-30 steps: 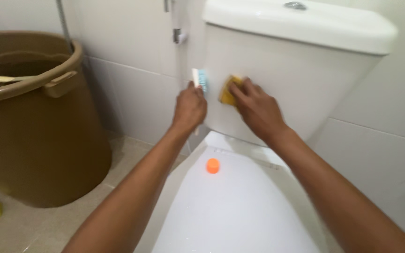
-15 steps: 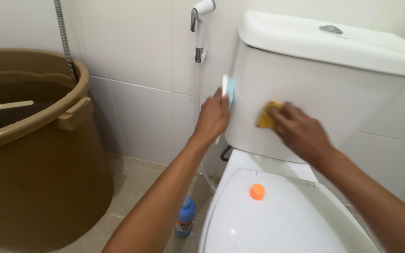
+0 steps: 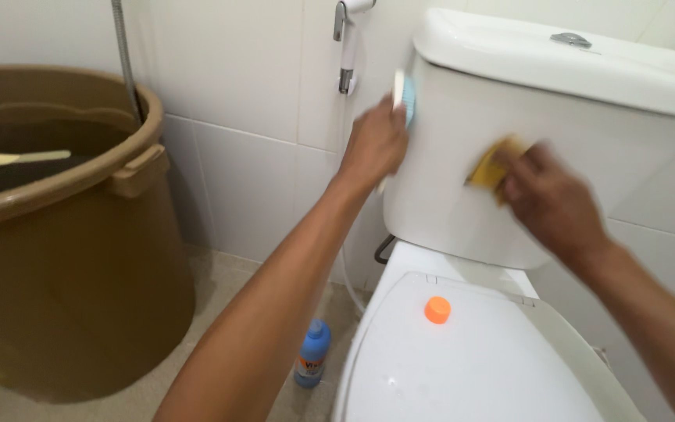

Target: The person cleans the exterior of a toilet tank using a sponge, a small brush, and liquid cleaner from a blue bottle.

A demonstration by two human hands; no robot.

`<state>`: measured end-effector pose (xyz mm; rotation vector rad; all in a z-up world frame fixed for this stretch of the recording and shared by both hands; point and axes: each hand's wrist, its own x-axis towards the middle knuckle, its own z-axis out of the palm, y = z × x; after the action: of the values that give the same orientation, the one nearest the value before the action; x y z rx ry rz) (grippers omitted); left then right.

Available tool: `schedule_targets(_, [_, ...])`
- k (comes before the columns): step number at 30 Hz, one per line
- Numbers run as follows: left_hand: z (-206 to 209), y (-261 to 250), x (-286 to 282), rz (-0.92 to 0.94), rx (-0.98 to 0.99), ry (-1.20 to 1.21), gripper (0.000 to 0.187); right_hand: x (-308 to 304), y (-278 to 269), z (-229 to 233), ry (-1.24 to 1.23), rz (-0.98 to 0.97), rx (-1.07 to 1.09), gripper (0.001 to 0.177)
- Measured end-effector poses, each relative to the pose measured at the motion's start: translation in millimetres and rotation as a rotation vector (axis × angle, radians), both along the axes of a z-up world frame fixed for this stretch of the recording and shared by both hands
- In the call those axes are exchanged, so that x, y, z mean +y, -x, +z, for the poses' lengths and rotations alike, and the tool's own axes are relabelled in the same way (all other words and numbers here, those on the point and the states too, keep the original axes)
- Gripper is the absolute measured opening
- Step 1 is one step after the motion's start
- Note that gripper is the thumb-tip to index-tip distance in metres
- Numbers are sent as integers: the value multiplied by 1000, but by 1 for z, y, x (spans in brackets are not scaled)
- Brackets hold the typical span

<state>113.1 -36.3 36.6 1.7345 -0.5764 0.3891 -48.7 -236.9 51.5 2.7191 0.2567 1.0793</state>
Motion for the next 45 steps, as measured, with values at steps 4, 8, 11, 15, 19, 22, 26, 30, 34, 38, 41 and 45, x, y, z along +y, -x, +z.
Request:
schedule_targets(4, [10, 7, -7, -2, 86, 91, 36, -4, -27, 17, -71, 255, -136, 39])
schedule_targets(8, [-23, 45, 2, 48, 266, -83, 39, -7, -15, -14, 142, 246, -33, 39])
schedule_targets(11, [-1, 48, -5, 171, 39, -83, 45, -34, 5, -9, 41, 140, 20, 35])
schedule_targets(15, [25, 50, -17, 180, 131, -18, 43, -36, -17, 22, -111, 266, -140, 36])
schedule_targets(19, [10, 85, 0, 158, 247, -152, 42, 7, -51, 8, -1, 377, -173, 42])
schedule_targets(22, [23, 89, 5, 137, 183, -104, 41, -5, -36, -24, 49, 361, -162, 44])
schedule_targets(26, [47, 63, -2, 130, 140, -56, 39, -83, 26, -6, -156, 65, -208, 35])
schedule_targets(30, [20, 49, -2, 94, 183, -65, 40, -77, 36, 18, -133, 26, -245, 36])
schedule_targets(34, [-12, 59, 13, 29, 321, -117, 41, -12, -32, 20, -67, 292, -318, 38])
schedule_targets(38, [5, 67, 21, 15, 252, -131, 43, 35, -69, -31, 49, 315, 24, 53])
schedule_targets(41, [24, 65, 20, 23, 117, -118, 43, 6, -41, -70, 251, 208, 277, 50])
schedule_targets(45, [13, 55, 10, 10, 180, -46, 41, -40, -13, -47, 250, 98, 263, 57])
